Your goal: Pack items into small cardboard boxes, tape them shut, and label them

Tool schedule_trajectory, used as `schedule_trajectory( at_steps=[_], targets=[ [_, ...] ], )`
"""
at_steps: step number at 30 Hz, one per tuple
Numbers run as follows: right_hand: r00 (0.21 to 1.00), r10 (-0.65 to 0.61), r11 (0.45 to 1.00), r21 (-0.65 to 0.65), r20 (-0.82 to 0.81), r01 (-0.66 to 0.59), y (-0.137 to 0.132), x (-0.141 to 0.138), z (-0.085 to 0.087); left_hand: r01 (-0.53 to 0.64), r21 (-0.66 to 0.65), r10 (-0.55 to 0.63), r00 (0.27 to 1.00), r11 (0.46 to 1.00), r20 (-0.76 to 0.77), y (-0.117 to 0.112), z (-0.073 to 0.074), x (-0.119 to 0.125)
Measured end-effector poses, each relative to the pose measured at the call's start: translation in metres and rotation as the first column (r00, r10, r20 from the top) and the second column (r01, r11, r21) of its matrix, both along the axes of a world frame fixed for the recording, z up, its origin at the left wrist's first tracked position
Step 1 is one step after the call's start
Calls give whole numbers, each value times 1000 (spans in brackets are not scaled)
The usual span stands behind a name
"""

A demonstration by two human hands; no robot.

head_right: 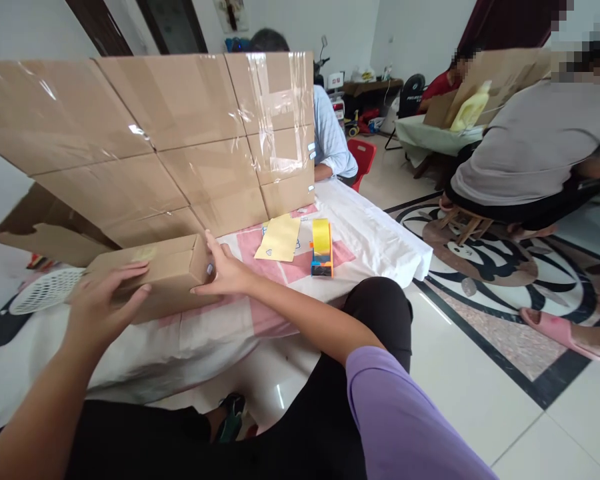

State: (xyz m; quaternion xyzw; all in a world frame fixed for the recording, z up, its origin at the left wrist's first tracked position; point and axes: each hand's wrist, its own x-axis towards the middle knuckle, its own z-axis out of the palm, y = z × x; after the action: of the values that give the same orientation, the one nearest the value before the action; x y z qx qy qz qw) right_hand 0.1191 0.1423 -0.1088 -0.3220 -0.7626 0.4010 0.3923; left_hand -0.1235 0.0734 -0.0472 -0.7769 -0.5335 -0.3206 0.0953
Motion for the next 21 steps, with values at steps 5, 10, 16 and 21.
schedule_trajectory(
  at_steps=[5,10,16,21],
  targets=[
    [995,46,999,25,93,-49,8,21,21,79,15,-80,997,997,19,2,-1,-4],
    [968,130,971,172,215,-168,8,16,25,132,47,-133,990,990,36,7,-4,-3],
    [993,-31,975,224,113,5,-2,33,60,81,159,-100,988,984,117,-3,7,-12],
    [909,-417,839,377,-17,392,-23,120,146,-9,290,-50,979,957,197,-25,31,-16]
  ],
)
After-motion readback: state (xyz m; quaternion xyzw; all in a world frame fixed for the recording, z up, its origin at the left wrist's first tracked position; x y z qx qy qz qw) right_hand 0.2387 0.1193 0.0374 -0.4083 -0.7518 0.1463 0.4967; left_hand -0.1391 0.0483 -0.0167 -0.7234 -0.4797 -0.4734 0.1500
